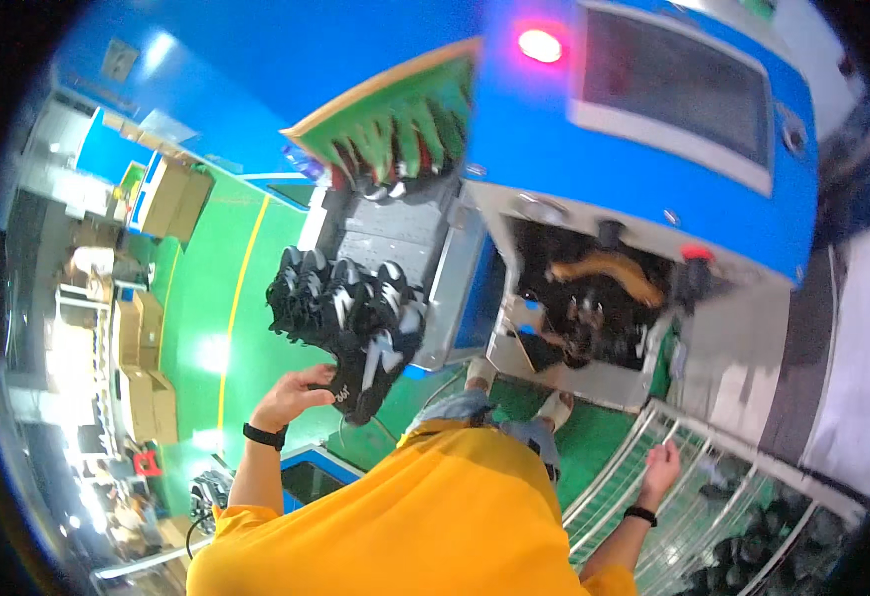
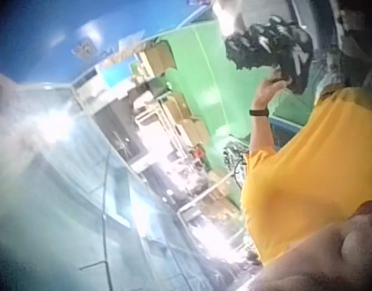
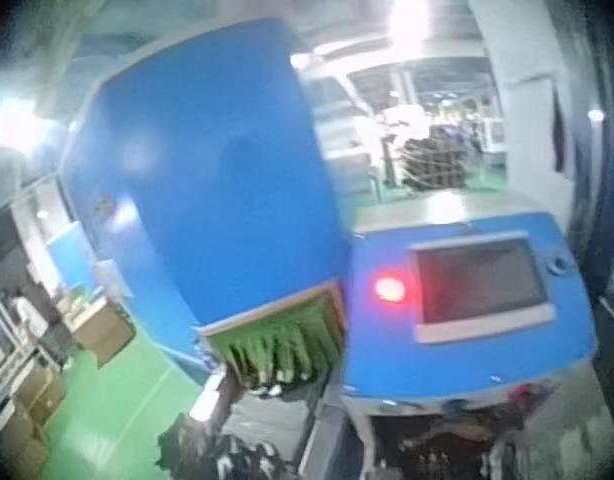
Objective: Loading shoes into a processing machine and transferring them to a drying/cooling rack.
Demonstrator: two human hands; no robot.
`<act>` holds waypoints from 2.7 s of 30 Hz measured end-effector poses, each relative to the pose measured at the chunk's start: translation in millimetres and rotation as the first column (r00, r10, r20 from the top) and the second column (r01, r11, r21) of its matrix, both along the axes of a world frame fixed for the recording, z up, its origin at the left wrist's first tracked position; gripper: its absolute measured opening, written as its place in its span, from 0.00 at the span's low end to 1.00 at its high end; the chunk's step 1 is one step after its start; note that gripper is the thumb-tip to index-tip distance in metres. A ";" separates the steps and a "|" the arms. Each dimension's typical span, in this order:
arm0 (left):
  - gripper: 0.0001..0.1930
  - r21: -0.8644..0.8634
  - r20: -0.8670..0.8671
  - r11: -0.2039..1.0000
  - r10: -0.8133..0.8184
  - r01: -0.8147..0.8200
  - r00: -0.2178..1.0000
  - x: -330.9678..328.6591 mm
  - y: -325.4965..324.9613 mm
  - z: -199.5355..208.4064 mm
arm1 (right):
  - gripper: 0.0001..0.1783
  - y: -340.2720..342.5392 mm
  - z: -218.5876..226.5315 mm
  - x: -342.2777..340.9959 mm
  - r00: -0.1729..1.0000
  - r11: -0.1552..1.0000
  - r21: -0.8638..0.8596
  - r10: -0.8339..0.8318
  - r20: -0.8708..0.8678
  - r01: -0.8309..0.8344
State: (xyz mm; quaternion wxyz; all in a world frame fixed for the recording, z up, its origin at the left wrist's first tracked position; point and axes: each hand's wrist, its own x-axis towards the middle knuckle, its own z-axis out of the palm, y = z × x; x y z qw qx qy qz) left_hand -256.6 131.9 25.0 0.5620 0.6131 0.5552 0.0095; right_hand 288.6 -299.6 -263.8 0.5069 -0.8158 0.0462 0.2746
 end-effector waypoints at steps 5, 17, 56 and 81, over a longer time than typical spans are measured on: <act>0.20 0.420 -0.278 0.874 -0.131 0.243 0.952 -71.9 34.0 -52.9 | 0.19 100.0 25.8 -62.9 0.780 0.813 -0.175 0.583 0.229 -0.556; 0.21 0.240 -0.131 0.964 -0.084 0.114 0.988 -41.3 76.3 -86.8 | 0.20 215.8 125.8 -128.5 0.538 0.542 -0.316 0.836 0.108 -0.779; 0.10 0.793 -0.106 0.232 0.963 -0.564 0.246 -226.6 -238.2 -147.0 | 0.10 356.2 263.1 -163.2 0.006 0.162 -0.227 0.826 0.564 -0.960; 0.22 0.743 -0.496 0.552 0.077 0.378 0.865 151.1 521.1 -241.1 | 0.33 426.2 318.3 -125.2 -0.285 0.906 -0.418 0.383 0.879 -0.069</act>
